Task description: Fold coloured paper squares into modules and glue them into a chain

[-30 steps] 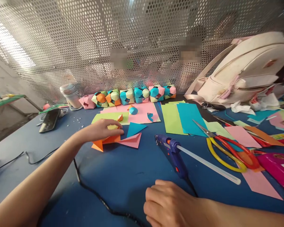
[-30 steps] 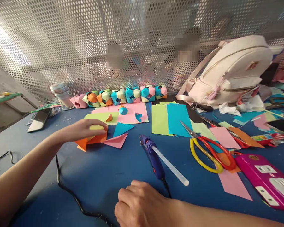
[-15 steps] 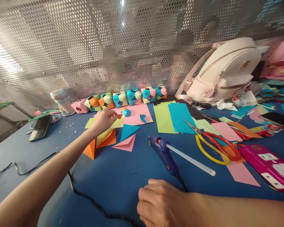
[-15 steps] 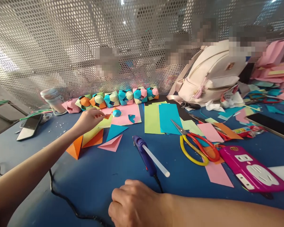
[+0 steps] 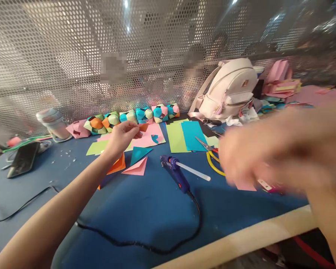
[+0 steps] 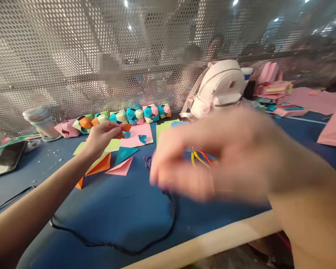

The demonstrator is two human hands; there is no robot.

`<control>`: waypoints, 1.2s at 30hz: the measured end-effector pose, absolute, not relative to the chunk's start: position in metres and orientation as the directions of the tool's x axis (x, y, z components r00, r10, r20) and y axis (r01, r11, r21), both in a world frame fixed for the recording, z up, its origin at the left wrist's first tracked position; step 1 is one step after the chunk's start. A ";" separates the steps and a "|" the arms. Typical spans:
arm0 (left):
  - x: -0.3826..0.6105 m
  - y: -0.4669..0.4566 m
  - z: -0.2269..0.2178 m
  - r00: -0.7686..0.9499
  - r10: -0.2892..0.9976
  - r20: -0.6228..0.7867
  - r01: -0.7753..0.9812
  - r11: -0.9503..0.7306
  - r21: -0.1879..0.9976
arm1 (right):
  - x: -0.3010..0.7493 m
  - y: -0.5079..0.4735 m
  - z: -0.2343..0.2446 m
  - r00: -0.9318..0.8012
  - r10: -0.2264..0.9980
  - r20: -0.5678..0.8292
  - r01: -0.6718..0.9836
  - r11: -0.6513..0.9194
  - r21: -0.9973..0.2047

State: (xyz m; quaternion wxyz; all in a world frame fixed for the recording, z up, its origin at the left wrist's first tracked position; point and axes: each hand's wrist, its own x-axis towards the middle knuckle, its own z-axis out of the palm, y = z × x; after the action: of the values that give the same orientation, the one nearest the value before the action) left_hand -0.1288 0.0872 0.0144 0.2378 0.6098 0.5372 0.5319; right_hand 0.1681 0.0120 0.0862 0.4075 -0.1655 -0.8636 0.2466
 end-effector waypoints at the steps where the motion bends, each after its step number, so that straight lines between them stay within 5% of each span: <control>1: -0.128 0.091 0.013 -0.156 0.910 0.384 0.371 -0.306 0.877 | 0.167 0.033 0.095 -0.578 0.514 0.634 0.089 0.812 -0.576; 5: -0.125 0.104 0.009 -0.236 0.902 0.362 0.258 -0.301 0.918 | 0.131 0.127 0.084 -0.494 0.702 0.512 0.333 0.697 -0.635; 7: -0.124 0.109 0.007 -0.274 0.892 0.359 0.218 -0.306 0.927 | 0.104 0.164 0.056 -0.601 0.730 0.327 0.568 0.677 -0.468; 10: -0.126 0.117 0.002 -0.307 0.886 0.347 0.240 -0.281 0.929 | 0.069 0.196 0.012 -0.663 0.717 0.215 0.606 0.682 -0.409; 21: -0.145 0.125 -0.027 -0.300 0.900 0.318 0.327 -0.216 0.920 | 0.027 0.225 -0.039 -0.693 0.710 0.123 0.588 0.655 -0.474; 27: -0.143 0.125 -0.029 -0.299 0.909 0.290 0.337 -0.184 0.923 | 0.050 0.222 -0.024 -0.551 0.824 0.131 0.558 0.481 -0.676; 36: -0.110 0.131 -0.025 -0.233 0.902 0.364 0.471 -0.223 0.853 | 0.049 0.174 -0.005 -0.505 0.847 0.169 0.232 0.321 -0.918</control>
State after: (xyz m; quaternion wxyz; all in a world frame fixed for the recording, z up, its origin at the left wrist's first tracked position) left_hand -0.1100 0.1313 -0.0248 0.2069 0.5838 0.5879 0.5203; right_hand 0.0492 0.1739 -0.0049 0.3384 -0.3650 -0.7390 0.4540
